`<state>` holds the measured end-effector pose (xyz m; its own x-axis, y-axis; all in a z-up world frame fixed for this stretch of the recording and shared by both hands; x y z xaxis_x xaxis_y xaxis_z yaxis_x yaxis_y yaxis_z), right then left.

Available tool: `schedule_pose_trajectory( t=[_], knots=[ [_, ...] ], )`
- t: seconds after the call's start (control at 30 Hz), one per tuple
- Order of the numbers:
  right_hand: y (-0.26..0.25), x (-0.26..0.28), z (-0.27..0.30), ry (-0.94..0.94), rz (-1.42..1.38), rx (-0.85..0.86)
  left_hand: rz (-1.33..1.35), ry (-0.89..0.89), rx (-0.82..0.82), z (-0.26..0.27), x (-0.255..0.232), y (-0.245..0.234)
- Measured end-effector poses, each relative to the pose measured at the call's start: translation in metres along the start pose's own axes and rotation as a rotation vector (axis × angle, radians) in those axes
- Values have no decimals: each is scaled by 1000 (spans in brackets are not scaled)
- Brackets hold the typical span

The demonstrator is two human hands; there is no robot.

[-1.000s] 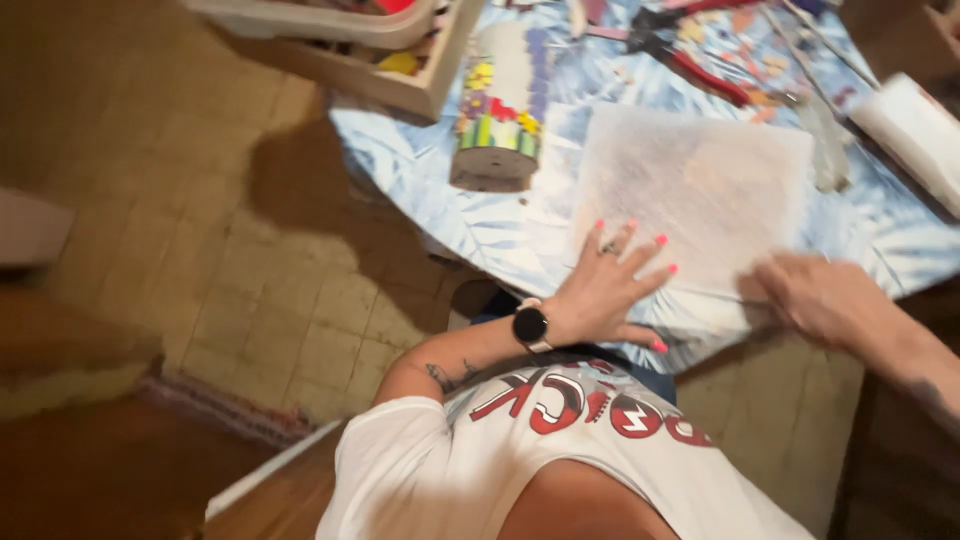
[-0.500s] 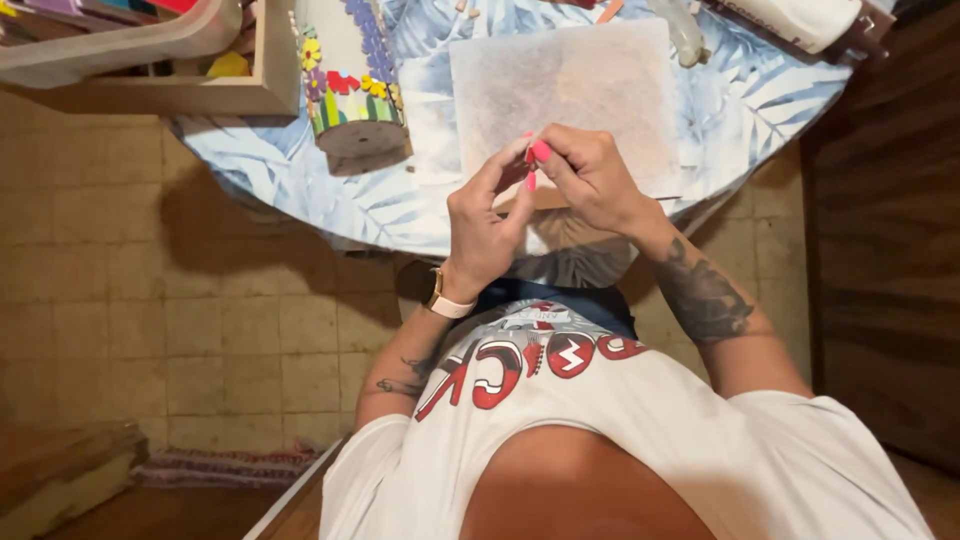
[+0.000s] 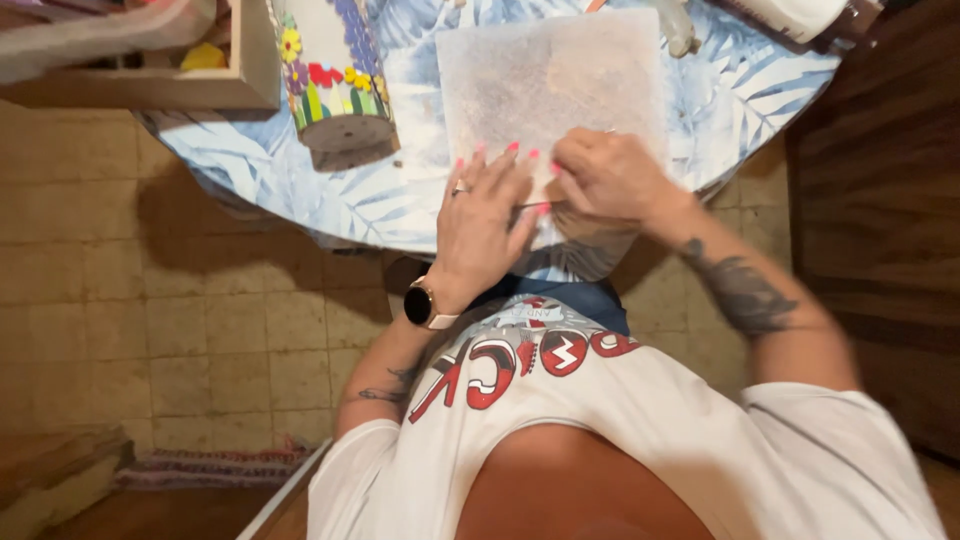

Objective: Decorating a cylindrical object with flower cutouts and molding small craft materials

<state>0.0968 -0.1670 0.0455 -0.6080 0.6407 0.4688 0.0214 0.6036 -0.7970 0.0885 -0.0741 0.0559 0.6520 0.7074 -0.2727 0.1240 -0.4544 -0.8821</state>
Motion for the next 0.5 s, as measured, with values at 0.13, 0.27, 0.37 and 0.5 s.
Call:
schedule_pose_trajectory(
  t=[0.13, 0.27, 0.37, 0.5],
  knots=[
    [15, -20, 25, -26, 438, 155, -162, 56, 184, 15, 6, 30],
    [31, -17, -8, -9, 345, 208, -217, 122, 215, 17, 7, 36],
    [62, -33, -63, -28, 223, 213, -269, 144, 227, 21, 8, 40],
    [92, -52, -100, -245, 363, 242, -295, 129, 236, 18, 9, 39]
  ],
)
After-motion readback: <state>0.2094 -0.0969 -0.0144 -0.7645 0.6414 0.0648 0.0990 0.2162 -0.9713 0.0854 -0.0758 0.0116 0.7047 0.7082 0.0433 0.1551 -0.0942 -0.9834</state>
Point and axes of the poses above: each hand's wrist, its own z-axis away from the middle knuckle, its own y-axis out of the palm, x = y × z, the point moved 10 cm from there along -z, towards the middle knuckle, and after that the axes turned 15 degrees about -z, right-handed, at the moved point
